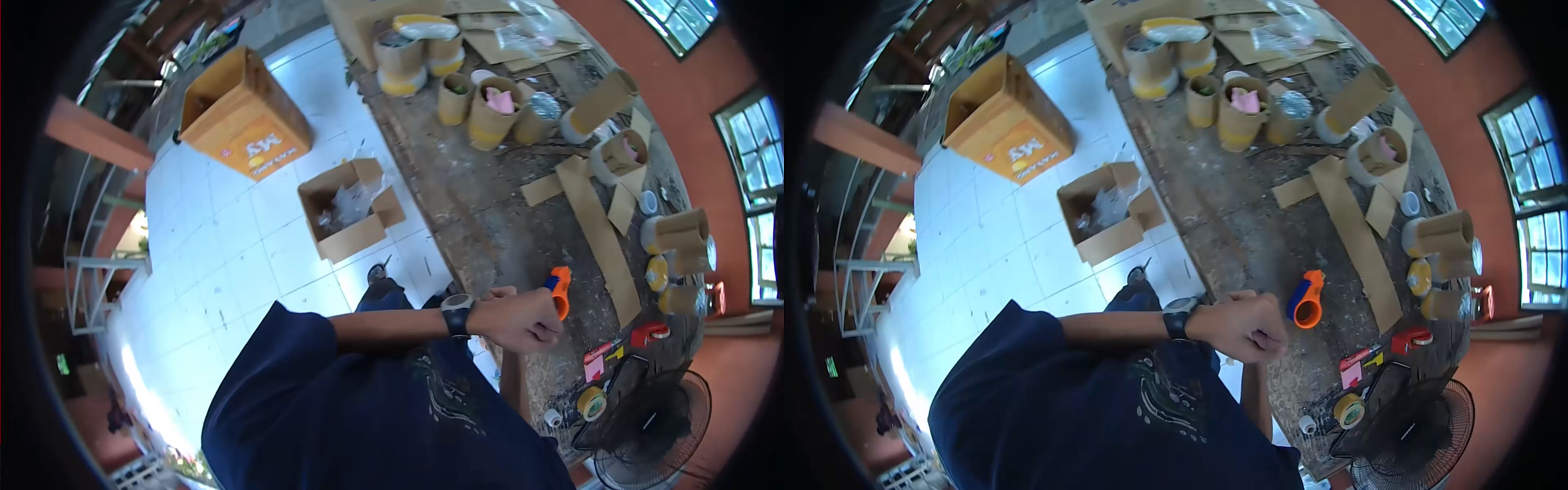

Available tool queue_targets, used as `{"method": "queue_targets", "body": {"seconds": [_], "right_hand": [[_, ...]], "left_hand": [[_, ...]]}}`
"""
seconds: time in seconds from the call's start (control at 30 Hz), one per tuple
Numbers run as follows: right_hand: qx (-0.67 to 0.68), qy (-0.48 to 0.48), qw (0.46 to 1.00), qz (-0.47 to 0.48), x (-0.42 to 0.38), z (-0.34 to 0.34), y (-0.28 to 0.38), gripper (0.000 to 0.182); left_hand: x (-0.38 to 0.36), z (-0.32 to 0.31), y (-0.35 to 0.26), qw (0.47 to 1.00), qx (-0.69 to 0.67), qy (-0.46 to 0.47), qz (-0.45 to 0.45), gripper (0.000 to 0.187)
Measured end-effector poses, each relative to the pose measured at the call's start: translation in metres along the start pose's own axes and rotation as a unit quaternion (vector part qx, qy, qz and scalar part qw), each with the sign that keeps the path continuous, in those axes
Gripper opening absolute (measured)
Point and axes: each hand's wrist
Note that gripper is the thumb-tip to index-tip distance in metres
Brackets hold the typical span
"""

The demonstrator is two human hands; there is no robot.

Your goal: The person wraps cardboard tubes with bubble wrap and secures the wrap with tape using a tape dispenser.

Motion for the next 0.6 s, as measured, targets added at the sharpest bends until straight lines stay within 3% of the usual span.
{"method": "queue_targets", "body": {"seconds": [0.03,0.1,0.17,0.2,0.27,0.33,0.4,0.43,0.47,0.5,0.53,0.57,0.6], "right_hand": [[-0.011,0.007,1.0,-0.004,0.001,-0.009,0.002,0.028],[-0.036,0.028,0.999,-0.009,0.004,-0.033,0.007,0.028],[-0.065,0.058,0.996,-0.013,0.011,-0.066,0.009,0.028],[-0.08,0.075,0.994,-0.016,0.014,-0.087,0.006,0.027],[-0.11,0.118,0.987,-0.011,0.025,-0.135,0.0,0.027],[-0.156,0.174,0.972,0.004,0.035,-0.189,-0.023,0.027],[-0.211,0.217,0.953,0.006,0.041,-0.239,-0.046,0.027],[-0.244,0.233,0.941,0.001,0.045,-0.252,-0.056,0.027],[-0.277,0.248,0.928,-0.003,0.048,-0.264,-0.065,0.027],[-0.31,0.263,0.914,-0.008,0.052,-0.273,-0.076,0.027],[-0.347,0.297,0.888,-0.063,0.064,-0.277,-0.08,0.022],[-0.262,0.278,0.916,-0.121,0.076,-0.283,-0.075,0.02],[-0.175,0.255,0.934,-0.179,0.088,-0.288,-0.067,0.019]], "left_hand": [[-0.011,-0.015,-0.005,0.99,0.099,-0.102,0.026,0.026],[-0.028,0.0,0.006,0.986,0.118,-0.114,0.028,0.024],[-0.044,0.054,0.04,0.997,-0.047,0.061,-0.021,0.023],[-0.06,0.07,0.056,0.989,-0.128,0.05,-0.047,0.025],[-0.1,0.097,0.078,0.972,-0.217,-0.014,0.089,0.037],[-0.149,0.118,0.12,0.981,-0.139,0.012,0.132,0.035],[-0.222,0.129,0.173,0.955,-0.127,0.009,0.267,0.032],[-0.267,0.139,0.193,0.921,-0.041,-0.003,0.388,0.031],[-0.332,0.137,0.236,0.889,0.116,0.042,0.442,0.028],[-0.402,0.139,0.261,0.862,0.194,0.001,0.468,0.027],[-0.475,0.143,0.279,0.756,0.213,0.043,0.618,0.027],[-0.557,0.145,0.289,0.694,0.236,0.076,0.676,0.029],[-0.623,0.152,0.274,0.634,0.22,0.03,0.741,0.032]]}}
Point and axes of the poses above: each hand's wrist, its own x-axis towards the middle knuckle, its own z-axis out of the back of the hand, y = z × x, and after that the axes turned 13 degrees about x, right-handed
